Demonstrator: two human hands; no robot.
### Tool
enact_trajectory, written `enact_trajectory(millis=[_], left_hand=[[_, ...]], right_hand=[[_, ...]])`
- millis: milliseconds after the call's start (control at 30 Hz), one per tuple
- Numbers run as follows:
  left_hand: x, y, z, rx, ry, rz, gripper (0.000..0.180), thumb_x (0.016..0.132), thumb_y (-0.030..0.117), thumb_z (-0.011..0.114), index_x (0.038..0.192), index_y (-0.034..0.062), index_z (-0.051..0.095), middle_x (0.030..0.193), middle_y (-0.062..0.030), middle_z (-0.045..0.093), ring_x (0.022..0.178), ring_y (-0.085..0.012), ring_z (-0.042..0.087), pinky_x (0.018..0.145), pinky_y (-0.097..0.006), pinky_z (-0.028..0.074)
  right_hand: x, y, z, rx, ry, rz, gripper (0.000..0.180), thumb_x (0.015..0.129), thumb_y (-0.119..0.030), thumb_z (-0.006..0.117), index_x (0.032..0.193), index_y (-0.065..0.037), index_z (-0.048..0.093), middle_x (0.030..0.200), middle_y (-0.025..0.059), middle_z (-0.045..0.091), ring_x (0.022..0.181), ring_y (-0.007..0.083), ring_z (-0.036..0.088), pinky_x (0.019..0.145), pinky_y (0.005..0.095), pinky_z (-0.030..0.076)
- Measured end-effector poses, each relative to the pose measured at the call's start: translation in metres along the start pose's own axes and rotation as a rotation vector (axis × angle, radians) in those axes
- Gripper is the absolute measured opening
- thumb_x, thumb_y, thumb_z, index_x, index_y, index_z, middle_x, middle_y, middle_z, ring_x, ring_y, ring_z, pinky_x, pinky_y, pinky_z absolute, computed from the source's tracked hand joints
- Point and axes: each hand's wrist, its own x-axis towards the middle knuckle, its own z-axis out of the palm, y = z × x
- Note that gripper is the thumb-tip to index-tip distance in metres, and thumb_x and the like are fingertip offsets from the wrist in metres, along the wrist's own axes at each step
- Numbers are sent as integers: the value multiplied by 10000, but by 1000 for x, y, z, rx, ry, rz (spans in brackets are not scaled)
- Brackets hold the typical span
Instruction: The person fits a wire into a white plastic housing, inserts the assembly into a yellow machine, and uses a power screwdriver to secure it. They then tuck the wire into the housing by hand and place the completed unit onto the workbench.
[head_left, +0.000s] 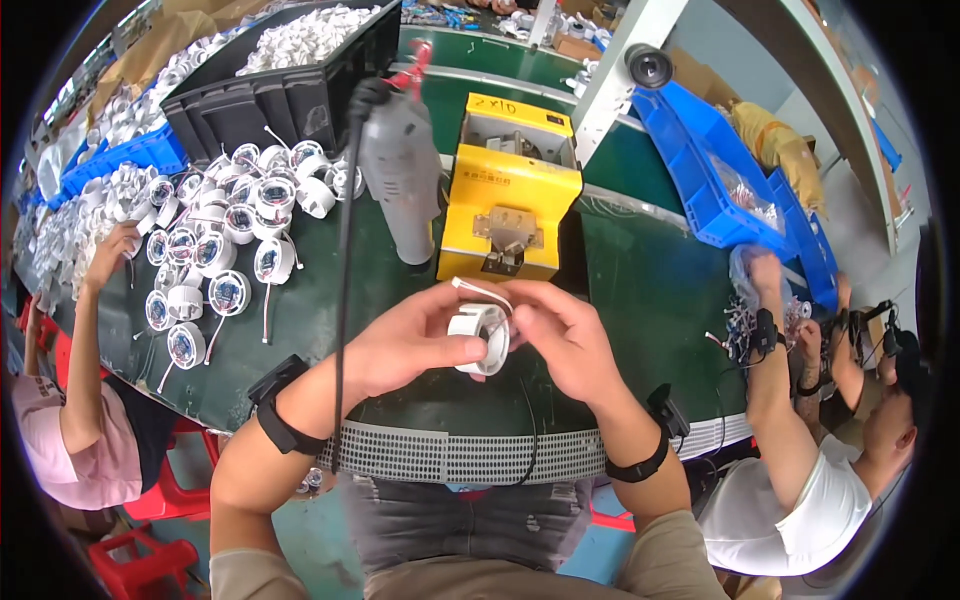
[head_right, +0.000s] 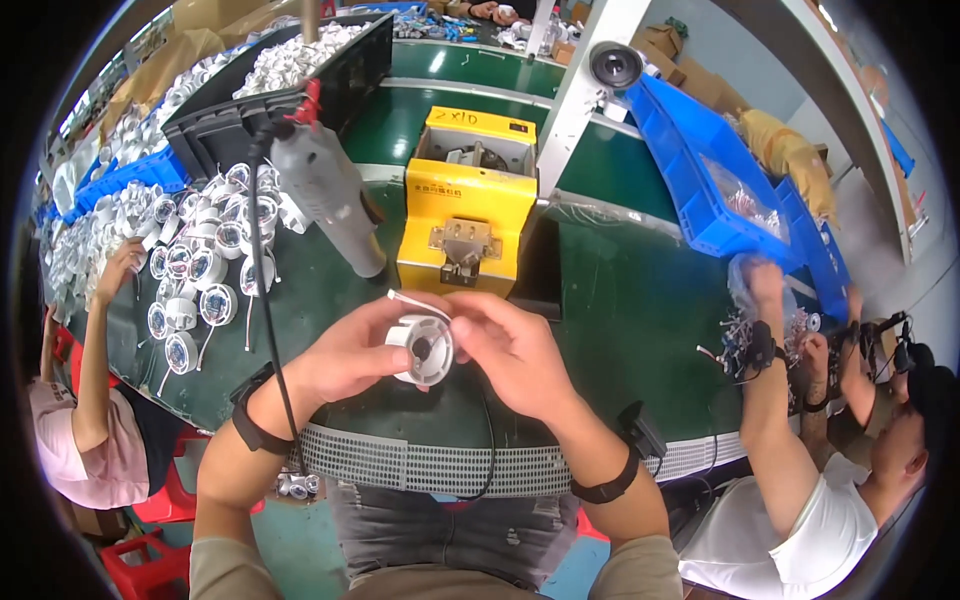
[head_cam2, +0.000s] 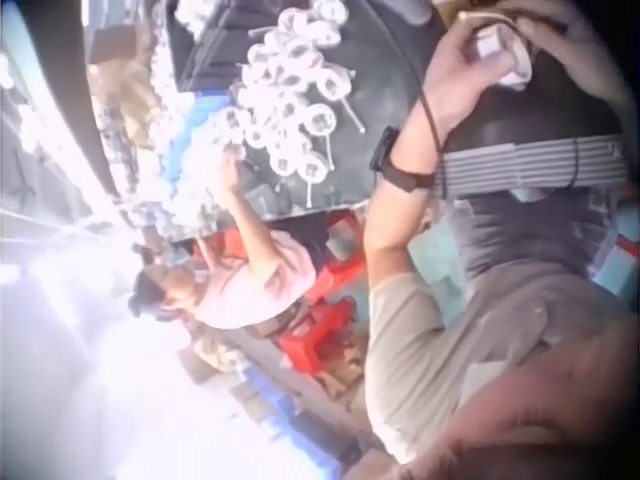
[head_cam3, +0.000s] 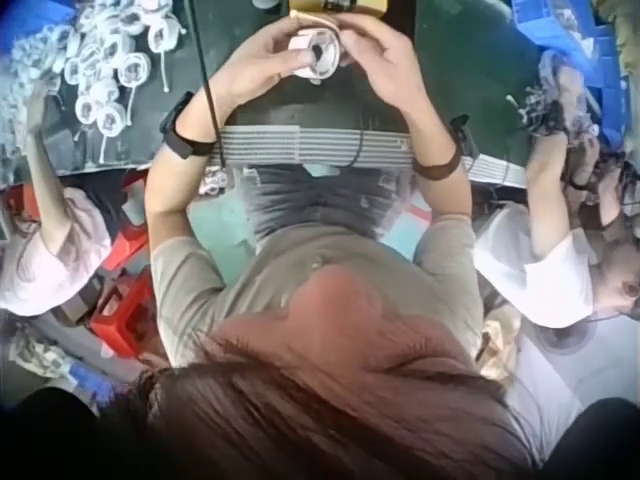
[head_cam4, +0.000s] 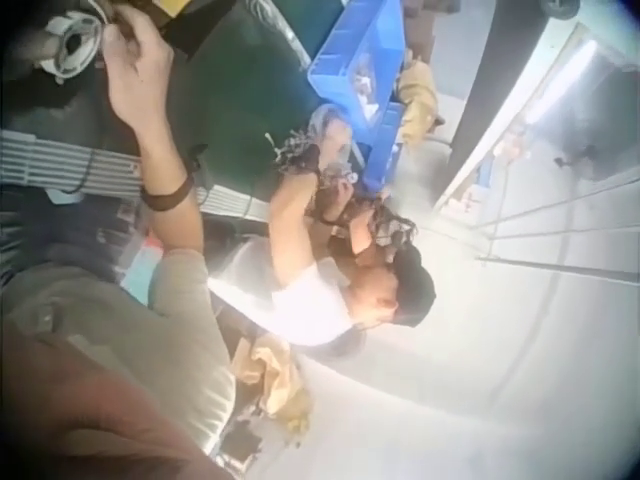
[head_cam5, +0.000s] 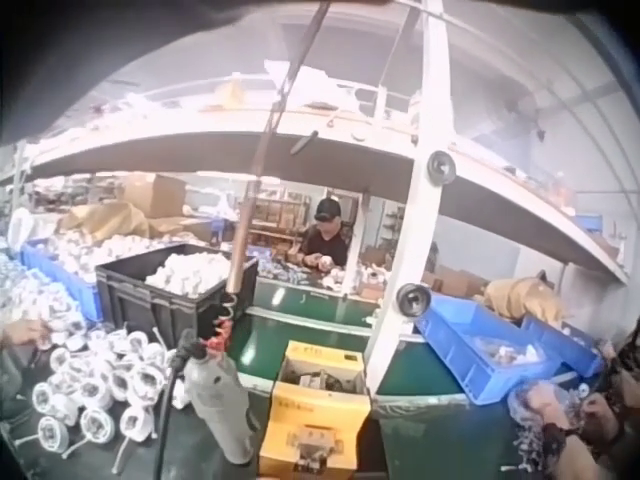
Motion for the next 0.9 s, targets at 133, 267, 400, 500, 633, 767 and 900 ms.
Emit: enact_trajectory(millis=[133,267,400,500,633,767,900], left_hand=[[2,-6,-6,10,55,18,586,822,101,720,1319,26,419,1152,-81,573,1001,-176,587,801,-332,533],[1,-1,-4,-49,72,-54,548,806,93,732,1287,28,477,1110,-68,588,969,-170,588,800,-328,530],[3,1,1,20,147,-52,663,786,297,767,1295,16,449,1159,-105,576,1002,-203,604,798,-332,528],[1,-2,-5,20,130,-50,565,867,352,667,1262,-9,487,1106,-98,608,960,-187,614,774,-309,520],[4,0,0,-45,174,-86,526,963,429,494,1217,-32,520,1028,-95,636,887,-175,629,697,-285,516],[4,-1,-2,-81,245,-121,510,997,430,412,1202,-21,531,1005,-107,643,846,-186,640,665,-287,514],[6,-1,1,-74,261,-94,490,1002,412,408,1204,-18,527,1016,-115,644,837,-192,644,663,-289,517]], right_hand=[[1,10,-10,-255,26,-178,243,877,-31,640,1109,28,595,956,71,629,896,127,587,790,272,478],[2,8,-13,-42,11,-182,214,842,2,668,1043,23,598,938,57,618,894,124,584,797,271,472],[-2,4,-13,44,-129,-117,145,853,-36,672,961,5,584,903,30,602,882,110,578,788,261,472],[-2,6,-12,249,-143,19,133,890,-67,640,990,8,595,888,20,603,859,96,577,759,246,475],[-1,6,-3,219,-101,5,157,933,-101,586,1038,13,607,883,18,607,839,86,572,726,234,468],[0,12,-4,-150,-40,-146,158,951,-82,530,1062,9,596,840,38,599,818,95,573,719,244,465],[0,17,-2,-568,97,-303,168,956,-62,487,1083,3,576,846,68,586,793,117,580,732,257,475]])
